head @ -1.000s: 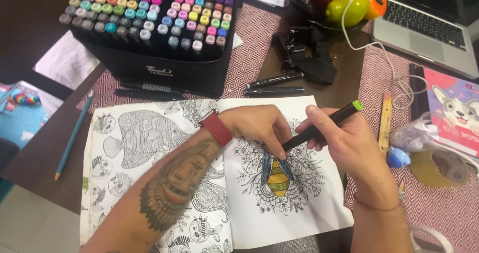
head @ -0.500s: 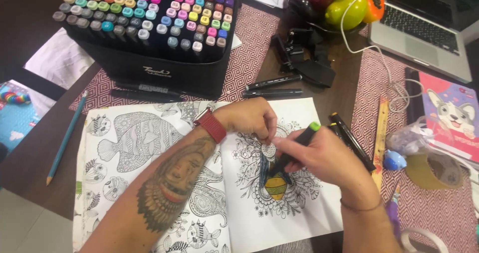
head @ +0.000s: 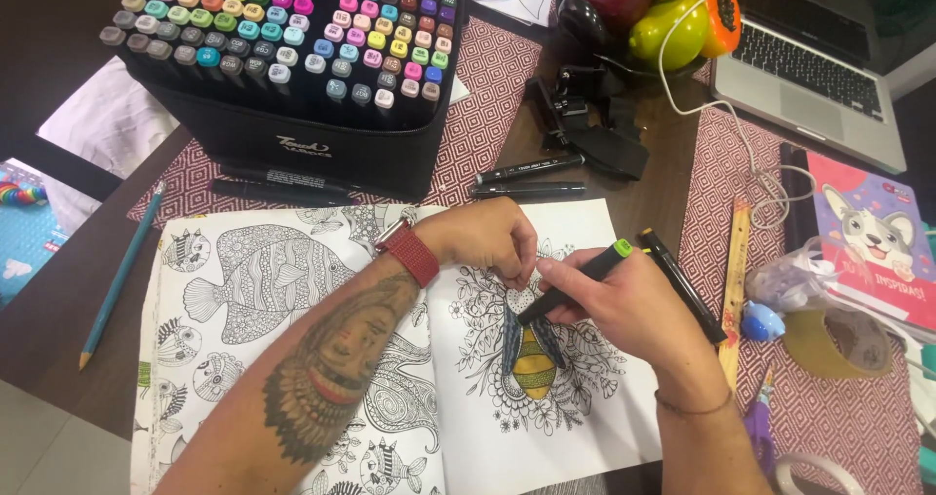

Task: Coloring a complex illustration of a bee in a coloring book using markers.

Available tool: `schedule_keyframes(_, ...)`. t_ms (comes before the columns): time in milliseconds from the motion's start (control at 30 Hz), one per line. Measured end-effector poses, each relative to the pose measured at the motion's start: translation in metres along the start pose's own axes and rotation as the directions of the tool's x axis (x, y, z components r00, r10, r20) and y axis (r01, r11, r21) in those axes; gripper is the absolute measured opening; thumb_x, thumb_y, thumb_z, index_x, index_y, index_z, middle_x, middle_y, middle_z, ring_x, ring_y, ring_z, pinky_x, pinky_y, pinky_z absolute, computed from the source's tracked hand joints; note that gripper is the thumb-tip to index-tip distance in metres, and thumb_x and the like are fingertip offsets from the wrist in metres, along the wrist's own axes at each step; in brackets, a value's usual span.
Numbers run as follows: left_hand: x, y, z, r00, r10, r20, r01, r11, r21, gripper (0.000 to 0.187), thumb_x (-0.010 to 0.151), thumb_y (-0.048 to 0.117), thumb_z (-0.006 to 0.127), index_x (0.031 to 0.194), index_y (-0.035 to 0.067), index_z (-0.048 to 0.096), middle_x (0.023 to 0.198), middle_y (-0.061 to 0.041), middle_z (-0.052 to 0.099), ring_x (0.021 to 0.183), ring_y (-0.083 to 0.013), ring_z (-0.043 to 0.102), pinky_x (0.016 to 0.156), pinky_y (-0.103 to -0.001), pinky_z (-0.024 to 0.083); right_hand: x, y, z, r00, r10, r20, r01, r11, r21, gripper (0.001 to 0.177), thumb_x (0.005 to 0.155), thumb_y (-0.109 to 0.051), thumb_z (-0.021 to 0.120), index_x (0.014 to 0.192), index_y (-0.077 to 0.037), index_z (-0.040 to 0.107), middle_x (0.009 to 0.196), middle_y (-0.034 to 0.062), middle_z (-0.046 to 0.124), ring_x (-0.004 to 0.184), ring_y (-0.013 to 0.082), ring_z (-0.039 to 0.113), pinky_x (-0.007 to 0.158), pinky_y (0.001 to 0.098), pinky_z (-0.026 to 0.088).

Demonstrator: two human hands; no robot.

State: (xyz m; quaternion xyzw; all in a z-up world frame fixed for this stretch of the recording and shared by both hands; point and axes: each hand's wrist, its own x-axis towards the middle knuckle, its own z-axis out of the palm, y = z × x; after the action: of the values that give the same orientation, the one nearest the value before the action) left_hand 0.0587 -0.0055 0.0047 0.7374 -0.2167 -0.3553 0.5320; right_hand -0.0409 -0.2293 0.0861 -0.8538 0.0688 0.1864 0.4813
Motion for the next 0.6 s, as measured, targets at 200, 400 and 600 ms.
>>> schedule_keyframes(200,0.002,-0.003,0.002,1.0,0.0,-0.013,-0.001,0.998,-0.068,0.025,0.079,-0.013,0.083,0.098,-0.002,0.093,0.093,-0.023,0.092,0.087,-0.0304,0.092,0.084,-0.035,0.075,-0.002,-0.002,-0.003,0.999,0.011,-0.035,-0.011,1.0,-0.007,0.038,0.109,-0.026,0.092,0.095,0.009,0.096,0.077,0.0308,0.09,0.072,0.0299,0.088,0.08,0.0426,0.077)
schedule_keyframes(400,0.008,-0.01,0.001,0.999,0.033,-0.007,-0.033,0.999,0.027,0.024,0.078,-0.008,0.085,0.098,0.004,0.093,0.092,-0.019,0.092,0.088,-0.0301,0.091,0.082,-0.037,0.073,-0.004,-0.001,-0.007,0.997,-0.023,-0.076,0.017,0.996,-0.086,0.041,0.109,-0.033,0.09,0.095,0.005,0.098,0.074,0.0274,0.091,0.07,0.0291,0.088,0.081,0.0443,0.076)
schedule_keyframes(600,0.007,-0.009,-0.003,0.985,0.174,0.015,-0.166,0.958,-0.233,0.061,0.081,-0.012,0.091,0.14,0.0,0.082,0.124,-0.007,0.086,0.107,-0.0159,0.084,0.098,-0.033,0.072,0.002,0.011,-0.015,0.9,-0.298,-0.319,0.352,0.928,0.125,0.033,0.112,-0.024,0.09,0.092,0.002,0.093,0.068,0.0215,0.085,0.064,0.0245,0.078,0.068,0.0358,0.07)
